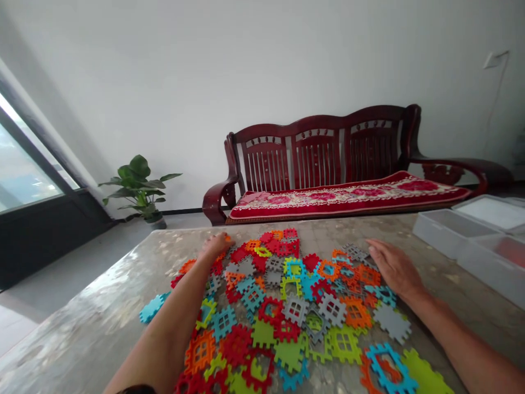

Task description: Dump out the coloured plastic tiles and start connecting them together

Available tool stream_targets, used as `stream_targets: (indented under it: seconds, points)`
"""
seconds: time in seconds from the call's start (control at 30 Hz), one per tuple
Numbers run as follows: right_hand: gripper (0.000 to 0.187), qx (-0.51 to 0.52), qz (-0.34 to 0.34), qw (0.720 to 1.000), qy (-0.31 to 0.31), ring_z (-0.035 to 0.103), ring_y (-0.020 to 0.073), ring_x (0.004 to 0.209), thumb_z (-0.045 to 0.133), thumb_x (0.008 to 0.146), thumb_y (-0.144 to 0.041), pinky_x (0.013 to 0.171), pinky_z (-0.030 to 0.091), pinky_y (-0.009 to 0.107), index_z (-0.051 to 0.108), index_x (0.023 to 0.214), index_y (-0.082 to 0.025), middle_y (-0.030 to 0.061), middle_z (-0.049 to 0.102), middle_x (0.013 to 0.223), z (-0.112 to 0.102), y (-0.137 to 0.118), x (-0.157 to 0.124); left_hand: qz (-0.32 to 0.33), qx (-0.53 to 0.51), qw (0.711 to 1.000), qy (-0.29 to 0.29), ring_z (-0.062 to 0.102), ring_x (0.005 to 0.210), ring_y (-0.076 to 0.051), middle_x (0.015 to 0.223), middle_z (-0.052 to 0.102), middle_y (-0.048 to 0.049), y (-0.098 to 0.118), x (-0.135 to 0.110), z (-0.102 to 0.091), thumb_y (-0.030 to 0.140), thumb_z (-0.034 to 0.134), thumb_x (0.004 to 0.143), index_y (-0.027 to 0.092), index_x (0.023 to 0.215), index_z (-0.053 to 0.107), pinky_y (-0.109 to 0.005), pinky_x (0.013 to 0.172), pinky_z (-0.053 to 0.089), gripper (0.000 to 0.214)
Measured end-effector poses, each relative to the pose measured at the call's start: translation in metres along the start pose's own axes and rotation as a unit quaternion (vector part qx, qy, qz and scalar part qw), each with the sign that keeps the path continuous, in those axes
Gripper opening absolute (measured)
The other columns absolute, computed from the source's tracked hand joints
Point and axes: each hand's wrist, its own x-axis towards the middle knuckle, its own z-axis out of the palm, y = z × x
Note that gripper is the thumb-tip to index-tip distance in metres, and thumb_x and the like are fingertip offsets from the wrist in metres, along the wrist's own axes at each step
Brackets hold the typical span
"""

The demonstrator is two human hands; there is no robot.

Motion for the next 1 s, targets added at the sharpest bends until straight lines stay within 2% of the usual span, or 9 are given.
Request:
stream_targets:
  seconds: [0.17,0.3,0.4,0.5,0.63,0.77,0.87,1.0]
  points:
    - [0.051,-0.095,-0.007,0.992,-0.08,0.057,0.031,0.125,0.036,0.095,-0.052,0.104,0.046,0.053,0.065,0.128,-0.027,0.0104,0.063,0.135,0.011,0.003,-0.003,0.026,0.014,1.0,0.007,0.06,0.115,-0.041,0.11,0.071,-0.0168,0.007,-0.002,0.003,0.033,0.068,0.066,0.02,0.091,0.07,-0.048,0.097,0.042,0.028]
    - [0.046,-0.099,-0.025,0.99,-0.101,0.06,0.032,0.12,0.044,0.091,-0.05,0.101,0.048,0.053,0.067,0.124,-0.028,0.0089,0.066,0.131,0.01,-0.002,-0.003,0.036,-0.013,0.999,0.016,0.064,0.106,-0.035,0.097,0.073,-0.0115,0.012,-0.009,-0.003,0.028,0.067,0.065,0.021,0.084,0.068,-0.04,0.087,0.047,0.02]
    - [0.041,-0.062,-0.054,0.991,-0.102,0.063,0.0294,0.113,0.043,0.092,-0.041,0.099,0.049,0.049,0.069,0.119,-0.025,0.0088,0.069,0.124,0.006,-0.008,-0.002,0.05,-0.058,0.997,0.027,0.067,0.096,-0.029,0.091,0.073,-0.0076,0.019,-0.016,-0.009,0.032,0.064,0.07,0.021,0.091,0.066,-0.034,0.079,0.049,0.024]
    - [0.037,-0.027,-0.063,0.993,-0.097,0.065,0.0275,0.107,0.044,0.09,-0.035,0.096,0.051,0.046,0.072,0.111,-0.024,0.0089,0.072,0.115,0.003,-0.014,0.0,0.094,-0.117,0.989,0.016,0.068,0.088,-0.023,0.092,0.073,-0.0064,0.035,-0.029,-0.014,0.035,0.059,0.075,0.018,0.099,0.065,-0.03,0.073,0.05,0.03]
    - [0.033,-0.004,-0.053,0.996,-0.076,0.066,0.027,0.101,0.049,0.085,-0.033,0.093,0.052,0.045,0.072,0.108,-0.026,0.0078,0.073,0.109,0.001,-0.02,0.0,0.194,-0.185,0.962,-0.055,0.068,0.084,-0.02,0.093,0.074,-0.0045,0.069,-0.062,-0.013,0.031,0.064,0.072,0.018,0.099,0.068,-0.027,0.072,0.052,0.03]
    - [0.034,0.034,-0.045,0.997,-0.058,0.066,0.0271,0.103,0.053,0.083,-0.036,0.096,0.051,0.045,0.071,0.11,-0.025,0.0074,0.073,0.109,-0.006,-0.029,-0.002,0.282,-0.207,0.927,-0.135,0.069,0.081,-0.02,0.091,0.075,-0.0037,0.102,-0.091,-0.008,0.037,0.068,0.072,0.017,0.097,0.072,-0.028,0.072,0.054,0.032]
    - [0.035,0.117,-0.025,0.99,-0.076,0.068,0.0257,0.1,0.055,0.083,-0.04,0.093,0.053,0.042,0.071,0.111,-0.025,0.0063,0.074,0.108,-0.015,-0.04,-0.006,0.314,-0.187,0.918,-0.153,0.07,0.085,-0.021,0.092,0.076,-0.0036,0.117,-0.093,-0.003,0.049,0.065,0.078,0.019,0.096,0.074,-0.029,0.076,0.053,0.035]
    - [0.04,0.247,-0.015,0.961,-0.123,0.07,0.0249,0.1,0.05,0.09,-0.049,0.092,0.055,0.039,0.069,0.115,-0.025,0.0058,0.074,0.11,-0.022,-0.051,-0.009,0.29,-0.126,0.942,-0.114,0.063,0.113,-0.031,0.115,0.071,-0.0122,0.126,-0.075,0.006,0.056,0.068,0.075,0.019,0.108,0.071,-0.037,0.096,0.047,0.049]
